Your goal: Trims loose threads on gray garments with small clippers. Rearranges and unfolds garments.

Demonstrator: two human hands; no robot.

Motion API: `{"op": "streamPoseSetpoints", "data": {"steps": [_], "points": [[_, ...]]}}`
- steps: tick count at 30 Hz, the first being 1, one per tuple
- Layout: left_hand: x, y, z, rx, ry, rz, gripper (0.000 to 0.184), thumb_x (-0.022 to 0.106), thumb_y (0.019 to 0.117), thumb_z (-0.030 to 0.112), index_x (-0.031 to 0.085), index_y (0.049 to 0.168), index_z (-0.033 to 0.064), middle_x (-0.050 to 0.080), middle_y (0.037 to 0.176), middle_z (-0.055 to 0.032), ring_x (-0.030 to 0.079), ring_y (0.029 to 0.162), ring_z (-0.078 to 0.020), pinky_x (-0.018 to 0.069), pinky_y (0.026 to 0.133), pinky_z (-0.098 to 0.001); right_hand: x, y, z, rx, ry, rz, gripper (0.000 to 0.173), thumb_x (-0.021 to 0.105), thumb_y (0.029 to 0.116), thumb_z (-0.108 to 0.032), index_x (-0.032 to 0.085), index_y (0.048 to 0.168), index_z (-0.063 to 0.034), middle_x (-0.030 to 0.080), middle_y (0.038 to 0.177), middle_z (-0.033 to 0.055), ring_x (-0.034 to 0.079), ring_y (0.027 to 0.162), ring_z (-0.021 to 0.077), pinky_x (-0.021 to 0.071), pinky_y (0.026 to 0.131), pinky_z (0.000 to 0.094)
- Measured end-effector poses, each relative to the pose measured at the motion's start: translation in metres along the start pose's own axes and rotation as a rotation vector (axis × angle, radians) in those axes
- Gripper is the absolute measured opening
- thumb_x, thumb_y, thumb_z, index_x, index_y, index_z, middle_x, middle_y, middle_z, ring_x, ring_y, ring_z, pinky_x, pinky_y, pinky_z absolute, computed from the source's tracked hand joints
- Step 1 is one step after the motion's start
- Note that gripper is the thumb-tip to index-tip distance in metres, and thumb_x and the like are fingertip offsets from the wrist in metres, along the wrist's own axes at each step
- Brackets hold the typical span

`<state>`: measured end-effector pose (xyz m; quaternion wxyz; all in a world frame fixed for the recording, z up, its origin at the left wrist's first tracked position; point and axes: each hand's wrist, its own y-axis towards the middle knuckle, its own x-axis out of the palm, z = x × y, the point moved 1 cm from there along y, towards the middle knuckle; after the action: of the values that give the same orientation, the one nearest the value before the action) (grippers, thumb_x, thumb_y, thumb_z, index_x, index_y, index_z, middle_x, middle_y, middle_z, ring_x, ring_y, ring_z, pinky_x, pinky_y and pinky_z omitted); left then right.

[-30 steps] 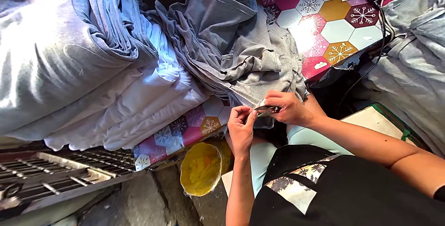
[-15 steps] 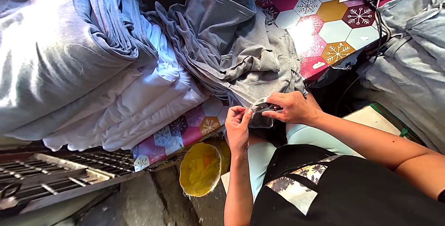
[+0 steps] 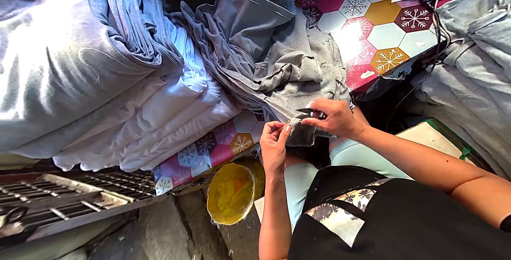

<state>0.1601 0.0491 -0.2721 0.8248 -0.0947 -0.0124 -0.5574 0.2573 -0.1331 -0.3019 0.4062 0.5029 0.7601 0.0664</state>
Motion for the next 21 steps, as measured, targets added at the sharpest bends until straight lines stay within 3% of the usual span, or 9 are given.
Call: {"op": "streamPoseSetpoints", "data": {"steps": [2, 3, 4, 7, 10, 13, 16, 18, 21], "points": [[-0.004, -0.002, -0.002, 0.071, 0.123, -0.068, 0.026, 0.069, 0.0866, -0.01, 0.06, 0.107, 0.0035, 0.073, 0.09, -0.0037, 0.07, 0.081, -0.0088, 0.0594, 0.076, -0.026, -0.002, 0.01, 0.014, 0.134, 0.074, -0.201, 0.053, 0.084, 0.0813, -0.042, 0.072, 0.119, -0.0072, 0.072, 0.113, 0.0111, 0.071, 0.095, 0.0292, 0.0574, 0.073, 0.0561], [-0.004, -0.005, -0.004, 0.131, 0.234, -0.075, 0.028, 0.071, 0.0844, -0.009, 0.061, 0.107, 0.0025, 0.072, 0.092, -0.0038, 0.07, 0.083, -0.0085, 0.0596, 0.077, -0.0256, 0.002, 0.012, 0.02, 0.184, 0.095, -0.282, 0.05, 0.087, 0.0795, -0.034, 0.072, 0.12, -0.0084, 0.073, 0.111, 0.0114, 0.071, 0.096, 0.0315, 0.0555, 0.076, 0.0613], [-0.004, -0.007, -0.007, 0.224, 0.395, -0.059, 0.026, 0.072, 0.0844, -0.006, 0.063, 0.107, 0.0017, 0.072, 0.094, -0.0038, 0.07, 0.085, -0.0079, 0.0595, 0.078, -0.0249, 0.005, 0.009, 0.024, 0.205, 0.085, -0.313, 0.037, 0.085, 0.0797, -0.023, 0.074, 0.111, -0.0076, 0.075, 0.102, 0.0121, 0.072, 0.09, 0.033, 0.0537, 0.073, 0.0636], [-0.01, -0.015, -0.019, 0.609, 0.907, 0.148, 0.017, 0.068, 0.0832, -0.003, 0.071, 0.1, 0.0, 0.071, 0.09, -0.01, 0.068, 0.083, -0.0162, 0.0563, 0.076, -0.0284, 0.002, -0.006, 0.016, 0.067, -0.171, -0.102, 0.017, 0.073, 0.0797, -0.004, 0.072, 0.096, -0.0048, 0.073, 0.091, 0.0122, 0.072, 0.073, 0.0317, 0.0543, 0.056, 0.0542], [-0.023, -0.022, -0.038, 0.791, 1.013, 0.256, 0.011, 0.065, 0.08, -0.007, 0.069, 0.089, -0.0016, 0.071, 0.091, -0.0142, 0.069, 0.088, -0.0223, 0.0561, 0.08, -0.0284, -0.011, -0.03, 0.011, -0.04, -0.385, 0.149, 0.013, 0.067, 0.0794, -0.003, 0.069, 0.092, 0.0007, 0.069, 0.08, 0.0156, 0.066, 0.058, 0.0308, 0.0474, 0.045, 0.0441], [-0.034, -0.034, -0.062, 0.745, 1.023, 0.208, 0.007, 0.063, 0.0804, -0.007, 0.069, 0.084, -0.0034, 0.071, 0.092, -0.0169, 0.07, 0.092, -0.0257, 0.0569, 0.083, -0.031, -0.013, -0.069, 0.018, 0.076, -0.425, -0.007, 0.015, 0.071, 0.0791, -0.002, 0.068, 0.093, 0.0028, 0.067, 0.081, 0.019, 0.066, 0.059, 0.0362, 0.0483, 0.044, 0.0502], [-0.043, -0.046, -0.079, 0.582, 0.942, 0.132, 0.006, 0.068, 0.0846, -0.005, 0.072, 0.09, -0.0064, 0.073, 0.095, -0.0177, 0.072, 0.093, -0.0229, 0.0595, 0.085, -0.0308, -0.015, -0.101, 0.019, 0.321, -0.234, -0.198, 0.021, 0.08, 0.0824, -0.016, 0.07, 0.09, 0.0013, 0.068, 0.08, 0.017, 0.068, 0.07, 0.0363, 0.0534, 0.058, 0.0572], [-0.049, -0.052, -0.084, 0.54, 0.839, 0.141, 0.006, 0.073, 0.0844, -0.003, 0.072, 0.089, -0.0067, 0.074, 0.092, -0.0164, 0.073, 0.09, -0.0174, 0.0597, 0.083, -0.0259, -0.015, -0.105, 0.008, 0.381, -0.051, -0.129, 0.029, 0.08, 0.0852, -0.025, 0.071, 0.091, 0.0025, 0.067, 0.079, 0.0145, 0.064, 0.069, 0.0264, 0.0531, 0.063, 0.0473], [-0.052, -0.057, -0.083, 0.497, 0.739, 0.218, 0.011, 0.076, 0.084, 0.0, 0.071, 0.09, -0.0073, 0.073, 0.091, -0.0153, 0.072, 0.084, -0.0106, 0.0595, 0.076, -0.0203, -0.004, -0.087, -0.011, 0.377, 0.126, -0.062, 0.019, 0.078, 0.0842, -0.015, 0.071, 0.088, 0.0017, 0.066, 0.078, 0.0099, 0.061, 0.068, 0.0157, 0.0518, 0.064, 0.0339]]}}
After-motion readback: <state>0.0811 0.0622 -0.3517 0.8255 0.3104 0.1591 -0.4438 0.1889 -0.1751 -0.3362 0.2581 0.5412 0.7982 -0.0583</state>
